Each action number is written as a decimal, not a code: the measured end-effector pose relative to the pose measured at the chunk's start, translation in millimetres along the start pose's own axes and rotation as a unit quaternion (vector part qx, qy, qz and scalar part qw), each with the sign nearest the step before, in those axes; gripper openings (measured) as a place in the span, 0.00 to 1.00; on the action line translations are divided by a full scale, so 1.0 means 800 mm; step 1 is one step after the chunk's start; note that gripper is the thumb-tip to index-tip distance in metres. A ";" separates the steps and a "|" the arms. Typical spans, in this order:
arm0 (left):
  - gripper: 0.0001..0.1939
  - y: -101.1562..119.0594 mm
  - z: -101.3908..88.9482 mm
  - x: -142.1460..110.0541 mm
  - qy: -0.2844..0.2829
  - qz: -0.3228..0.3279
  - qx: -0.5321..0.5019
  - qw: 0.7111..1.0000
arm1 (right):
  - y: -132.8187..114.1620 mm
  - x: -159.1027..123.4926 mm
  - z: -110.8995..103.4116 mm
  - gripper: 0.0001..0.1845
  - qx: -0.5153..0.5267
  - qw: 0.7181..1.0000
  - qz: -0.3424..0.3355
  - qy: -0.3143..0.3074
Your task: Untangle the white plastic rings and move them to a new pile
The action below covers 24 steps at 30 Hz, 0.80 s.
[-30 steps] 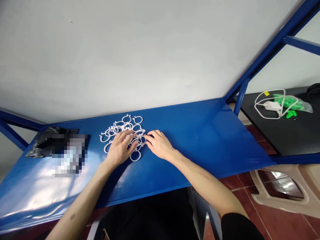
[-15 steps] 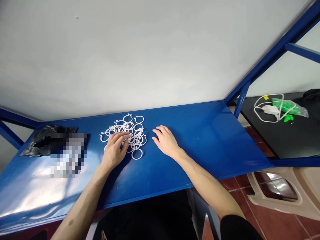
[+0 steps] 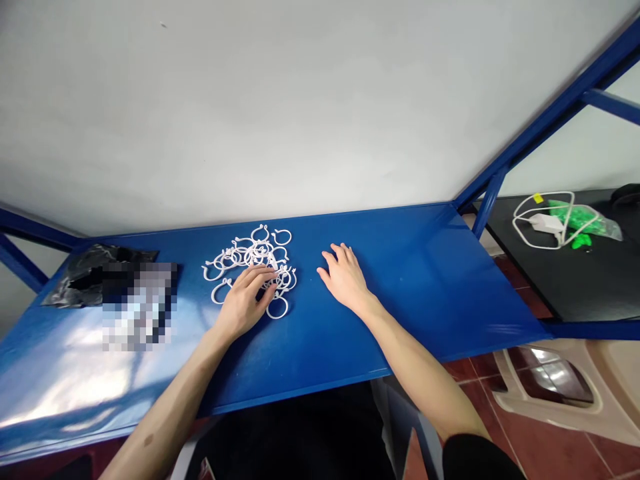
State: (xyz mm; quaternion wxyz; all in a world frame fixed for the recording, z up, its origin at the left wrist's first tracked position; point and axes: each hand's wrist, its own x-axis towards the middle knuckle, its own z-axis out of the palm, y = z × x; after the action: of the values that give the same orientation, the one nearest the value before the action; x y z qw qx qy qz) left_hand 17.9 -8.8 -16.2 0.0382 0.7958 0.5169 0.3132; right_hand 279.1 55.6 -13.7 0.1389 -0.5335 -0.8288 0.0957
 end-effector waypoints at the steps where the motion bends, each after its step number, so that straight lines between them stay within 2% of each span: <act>1: 0.10 -0.001 0.000 0.000 -0.001 -0.002 0.001 1.000 | 0.000 0.000 -0.001 0.25 -0.001 1.000 0.000 -0.001; 9: 0.06 0.004 -0.005 0.005 0.008 -0.008 0.001 1.000 | 0.000 0.001 -0.002 0.26 -0.008 1.000 -0.003 -0.005; 14: 0.05 0.006 -0.007 0.003 0.064 -0.038 0.058 0.996 | 0.000 0.000 -0.002 0.26 -0.013 1.000 -0.003 -0.008; 19: 0.18 0.002 -0.008 0.000 0.088 -0.027 0.084 0.992 | 0.002 0.000 -0.001 0.25 -0.007 1.000 -0.008 0.002; 24: 0.18 -0.003 -0.004 0.001 0.062 -0.048 0.104 0.992 | 0.001 0.001 -0.002 0.26 -0.010 1.000 -0.003 -0.009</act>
State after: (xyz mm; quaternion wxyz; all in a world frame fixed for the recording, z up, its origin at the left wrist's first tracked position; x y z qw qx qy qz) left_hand 14.4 -8.2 -14.3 -0.0614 0.7486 0.5857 0.3046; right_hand 280.0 56.3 -12.3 0.1265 -0.5315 -0.8325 0.0921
